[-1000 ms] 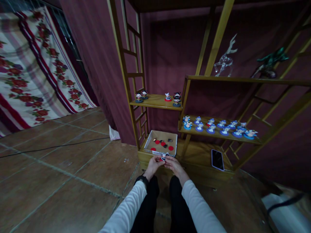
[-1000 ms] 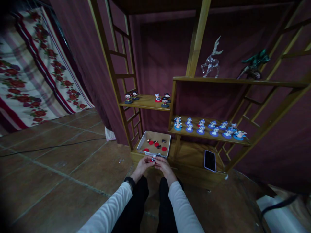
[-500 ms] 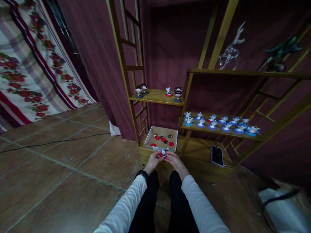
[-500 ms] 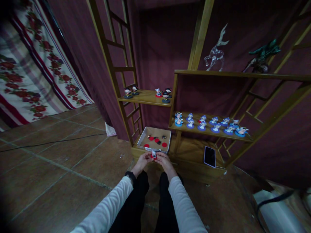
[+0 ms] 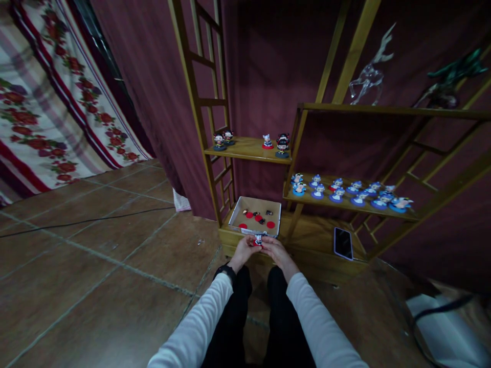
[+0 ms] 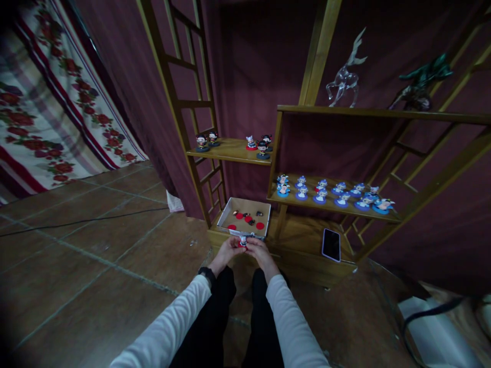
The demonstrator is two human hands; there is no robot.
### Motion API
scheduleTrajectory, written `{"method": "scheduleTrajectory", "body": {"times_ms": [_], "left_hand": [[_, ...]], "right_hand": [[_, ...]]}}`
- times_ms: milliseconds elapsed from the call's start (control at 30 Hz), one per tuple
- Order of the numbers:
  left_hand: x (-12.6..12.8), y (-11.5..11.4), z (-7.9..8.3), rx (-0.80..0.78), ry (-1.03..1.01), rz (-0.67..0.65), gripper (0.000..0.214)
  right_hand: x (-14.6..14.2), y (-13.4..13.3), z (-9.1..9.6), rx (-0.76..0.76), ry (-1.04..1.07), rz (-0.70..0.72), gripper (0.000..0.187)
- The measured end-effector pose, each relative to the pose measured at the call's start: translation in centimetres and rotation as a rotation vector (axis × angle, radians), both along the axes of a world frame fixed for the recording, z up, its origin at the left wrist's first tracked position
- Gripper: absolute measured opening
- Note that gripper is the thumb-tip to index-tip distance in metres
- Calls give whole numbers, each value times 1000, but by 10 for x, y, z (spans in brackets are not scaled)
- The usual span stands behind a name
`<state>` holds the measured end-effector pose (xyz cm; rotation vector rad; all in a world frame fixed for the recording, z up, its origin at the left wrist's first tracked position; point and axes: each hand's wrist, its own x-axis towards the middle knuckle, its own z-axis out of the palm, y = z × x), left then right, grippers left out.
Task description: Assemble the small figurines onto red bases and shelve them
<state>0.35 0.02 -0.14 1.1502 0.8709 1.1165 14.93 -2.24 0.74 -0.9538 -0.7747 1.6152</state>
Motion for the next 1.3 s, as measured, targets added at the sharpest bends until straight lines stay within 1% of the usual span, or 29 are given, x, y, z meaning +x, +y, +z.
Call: {"method": "scheduleTrajectory", "body": {"times_ms": [133,233,333,533,700,867,967,1133,1300], "left_hand": [[0,0,1,20,-23,6,43],[0,-1,2,32,-39,-13,44],[-1,-1,3,31,-20,-42,43],[-3,-4,10,58,5,-43,39],[-3,-7,15,63,44,-54,41],[-1,-9,18,36,54,-28,40],[0,-9,19,22,67,-24,38],[0,-7,17,-10,15,11,44],[0,-8,18,-19,13,22,42]], "right_hand": [[-1,0,2,22,14,16,33],[-2,0,2,42,10,-4,31],[-2,0,2,55,3,-25,29],[-2,-2,7,86,2,-40,29],[-2,-2,10,98,20,-69,31],[-2,-1,7,67,0,-97,32],[-2,-2,5,44,-1,-88,32],[-1,-2,5,11,15,-60,29],[-1,-1,3,-17,11,-62,29]]}}
